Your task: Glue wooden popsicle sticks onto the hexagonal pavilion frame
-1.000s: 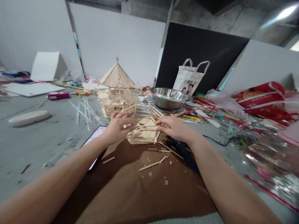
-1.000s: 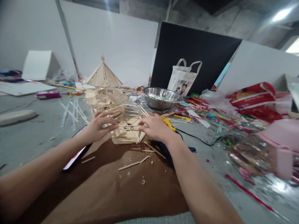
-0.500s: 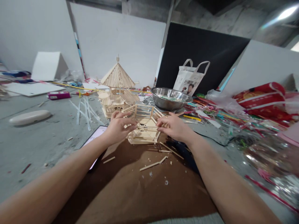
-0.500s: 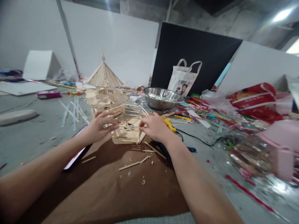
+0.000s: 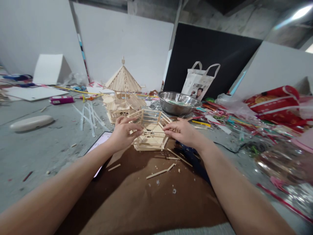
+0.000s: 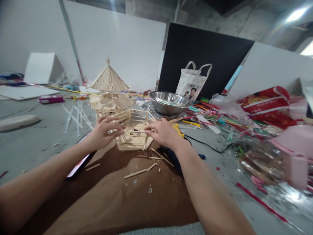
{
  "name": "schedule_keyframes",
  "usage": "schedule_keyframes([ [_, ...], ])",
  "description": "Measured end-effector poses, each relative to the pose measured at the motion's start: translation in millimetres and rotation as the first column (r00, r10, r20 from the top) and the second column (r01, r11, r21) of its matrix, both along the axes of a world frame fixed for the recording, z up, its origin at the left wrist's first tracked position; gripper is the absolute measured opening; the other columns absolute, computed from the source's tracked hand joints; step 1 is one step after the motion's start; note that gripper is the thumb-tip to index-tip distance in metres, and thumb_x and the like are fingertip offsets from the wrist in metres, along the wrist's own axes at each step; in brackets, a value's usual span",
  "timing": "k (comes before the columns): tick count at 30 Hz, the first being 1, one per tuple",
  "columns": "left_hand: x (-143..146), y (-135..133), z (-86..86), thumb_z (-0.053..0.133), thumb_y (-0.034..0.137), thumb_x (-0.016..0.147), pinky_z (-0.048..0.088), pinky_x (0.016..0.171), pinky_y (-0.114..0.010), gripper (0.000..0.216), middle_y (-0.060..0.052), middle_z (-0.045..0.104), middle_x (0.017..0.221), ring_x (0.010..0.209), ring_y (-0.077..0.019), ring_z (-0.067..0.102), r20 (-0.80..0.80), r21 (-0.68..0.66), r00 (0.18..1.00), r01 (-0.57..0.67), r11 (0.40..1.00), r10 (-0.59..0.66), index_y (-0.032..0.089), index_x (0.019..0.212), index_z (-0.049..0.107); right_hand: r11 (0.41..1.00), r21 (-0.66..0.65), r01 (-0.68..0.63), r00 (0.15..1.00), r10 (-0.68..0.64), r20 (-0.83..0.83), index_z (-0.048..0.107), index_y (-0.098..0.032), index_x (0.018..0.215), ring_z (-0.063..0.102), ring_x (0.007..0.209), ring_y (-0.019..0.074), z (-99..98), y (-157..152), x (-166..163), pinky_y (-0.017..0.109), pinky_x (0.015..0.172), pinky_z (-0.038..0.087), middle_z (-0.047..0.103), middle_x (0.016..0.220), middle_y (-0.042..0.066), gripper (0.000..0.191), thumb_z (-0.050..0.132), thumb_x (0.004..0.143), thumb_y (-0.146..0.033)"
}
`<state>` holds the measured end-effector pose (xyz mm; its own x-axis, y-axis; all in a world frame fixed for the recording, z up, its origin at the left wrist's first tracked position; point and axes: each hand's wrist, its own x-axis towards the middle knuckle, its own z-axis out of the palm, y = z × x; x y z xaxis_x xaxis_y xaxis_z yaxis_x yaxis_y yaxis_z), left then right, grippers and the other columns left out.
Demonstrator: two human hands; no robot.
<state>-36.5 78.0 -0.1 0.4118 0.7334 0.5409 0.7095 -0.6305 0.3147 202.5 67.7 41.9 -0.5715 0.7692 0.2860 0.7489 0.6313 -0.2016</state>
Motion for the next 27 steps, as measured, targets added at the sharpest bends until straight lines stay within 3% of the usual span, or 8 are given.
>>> schedule_keyframes([
  [3,0.2,-0.5,0.5,0.050,0.033,0.076,0.018,0.095,-0.042,0.014,0.003,0.066,0.090,0.107,-0.0192,0.046,0.002,-0.012,1.000,0.000,1.000,0.000,0.027,0.078,0.062,0.999,0.034,0.008,0.999,-0.007,-0.037,0.061,-0.021,0.078,0.057,0.069,0.0118,-0.7,0.4,-0.5,0.043,0.096,0.021,0.066,0.075,-0.002,0.013,0.051,0.077,-0.029],
  [8,0.1,-0.6,0.4,0.050,0.034,0.076,0.017,0.095,-0.041,0.014,0.003,0.065,0.091,0.108,-0.0189,0.045,0.001,-0.006,1.000,0.012,1.000,-0.012,0.027,0.078,0.062,0.999,0.052,0.000,1.000,0.001,-0.013,0.061,-0.021,0.073,0.057,0.069,0.0128,1.4,-2.6,-1.5,0.042,0.094,0.023,0.065,0.072,-0.002,0.012,0.051,0.076,-0.027],
  [12,0.0,-0.3,-0.5,0.050,0.033,0.076,0.017,0.095,-0.042,0.014,0.003,0.066,0.090,0.108,-0.0186,0.045,0.008,-0.001,1.000,0.015,1.000,-0.015,0.027,0.078,0.062,0.997,0.070,-0.021,1.000,0.020,0.019,0.062,-0.020,0.072,0.057,0.071,0.0133,3.6,-4.3,-3.8,0.032,0.081,0.035,0.065,0.072,0.000,0.013,0.051,0.076,-0.024],
  [16,0.7,-0.7,-0.7,0.050,0.033,0.076,0.016,0.096,-0.041,0.014,0.003,0.066,0.090,0.108,-0.0186,0.045,0.010,-0.009,1.000,0.008,1.000,-0.008,0.027,0.079,0.062,0.996,0.087,-0.019,0.999,0.016,0.034,0.062,-0.019,0.071,0.056,0.070,0.0128,4.7,-4.7,-5.5,0.028,0.073,0.036,0.065,0.070,-0.001,0.011,0.052,0.074,-0.022],
  [27,1.1,-0.7,-1.1,0.050,0.032,0.077,0.018,0.095,-0.042,0.012,0.003,0.066,0.090,0.107,-0.0188,0.045,0.014,0.019,1.000,0.018,1.000,-0.018,0.026,0.079,0.061,0.998,0.037,-0.047,0.997,0.045,0.055,0.059,-0.021,0.071,0.057,0.072,0.0139,3.3,-2.5,-2.6,0.038,0.089,0.027,0.065,0.074,-0.001,0.010,0.051,0.075,-0.022],
])
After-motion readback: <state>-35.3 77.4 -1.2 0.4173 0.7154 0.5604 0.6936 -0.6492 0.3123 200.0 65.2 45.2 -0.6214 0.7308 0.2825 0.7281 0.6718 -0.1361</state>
